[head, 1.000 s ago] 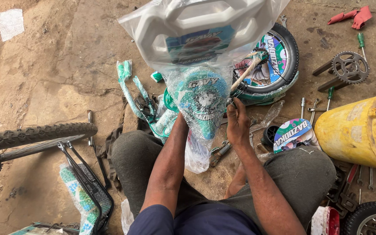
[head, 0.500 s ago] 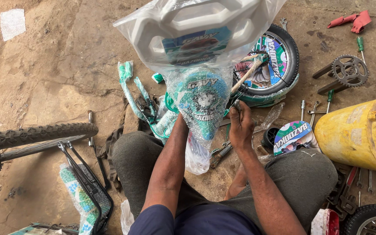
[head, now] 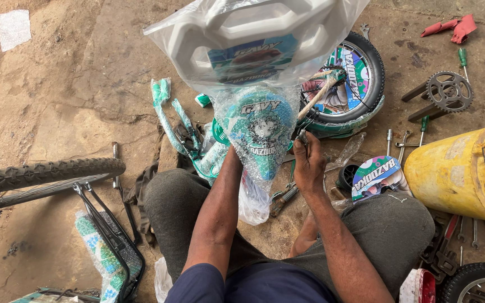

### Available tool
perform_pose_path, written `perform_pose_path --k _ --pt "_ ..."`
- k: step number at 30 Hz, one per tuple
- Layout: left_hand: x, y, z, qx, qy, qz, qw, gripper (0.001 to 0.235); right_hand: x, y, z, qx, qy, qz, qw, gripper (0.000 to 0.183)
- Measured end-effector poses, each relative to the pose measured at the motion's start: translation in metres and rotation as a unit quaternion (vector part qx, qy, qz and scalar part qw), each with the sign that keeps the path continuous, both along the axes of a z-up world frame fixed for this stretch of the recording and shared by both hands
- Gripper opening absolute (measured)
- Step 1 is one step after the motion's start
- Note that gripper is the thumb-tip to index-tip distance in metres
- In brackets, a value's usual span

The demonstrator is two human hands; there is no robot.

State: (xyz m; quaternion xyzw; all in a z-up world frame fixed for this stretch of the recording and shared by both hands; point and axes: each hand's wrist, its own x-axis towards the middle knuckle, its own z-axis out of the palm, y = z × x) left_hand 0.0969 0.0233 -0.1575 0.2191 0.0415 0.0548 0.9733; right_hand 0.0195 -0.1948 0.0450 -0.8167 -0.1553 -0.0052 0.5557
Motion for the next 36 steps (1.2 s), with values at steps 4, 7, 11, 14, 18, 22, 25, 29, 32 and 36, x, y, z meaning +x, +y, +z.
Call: perform_pose_path --k 4,7,11,14,18,22,25,29,32,36 --pt "0.000 0.001 0.000 0.004 0.000 0.000 1.000 0.041 0.002 0.000 0.001 -0.011 0.024 -0.004 1.000 0.061" --pt "-0.001 0.000 0.000 0.006 0.003 -0.001 1.000 0.041 0.002 -0.001 0.000 -0.010 0.019 -0.003 1.000 0.060" --pt "-0.004 -0.002 0.001 0.005 0.004 0.000 1.000 0.042 0.000 -0.002 -0.002 -0.005 0.019 0.000 1.000 0.060" --pt "-0.004 -0.002 0.004 0.008 0.003 -0.001 1.000 0.042 0.000 -0.001 -0.003 -0.018 0.013 0.001 1.000 0.060" --pt "-0.002 -0.001 0.008 0.011 0.000 -0.001 1.000 0.043 -0.001 -0.001 -0.005 -0.021 0.012 0.003 1.000 0.060" --pt "-0.002 -0.001 0.009 0.012 0.000 0.000 1.000 0.044 -0.002 -0.001 -0.006 -0.024 0.014 0.008 1.000 0.058" --pt "-0.003 -0.002 0.009 0.014 0.000 0.001 1.000 0.045 -0.003 -0.001 -0.004 -0.038 0.029 0.005 0.999 0.057" --pt "-0.003 -0.001 0.007 0.020 0.000 0.004 1.000 0.046 -0.004 -0.002 0.002 -0.045 0.038 0.008 0.998 0.064" --pt "-0.003 0.000 0.004 0.024 0.002 0.008 1.000 0.047 -0.009 0.003 0.008 -0.075 0.069 0.018 0.995 0.076" --pt "-0.007 -0.007 0.004 0.035 0.007 0.012 0.999 0.048 -0.028 0.020 0.018 -0.157 0.084 0.046 0.983 0.097"
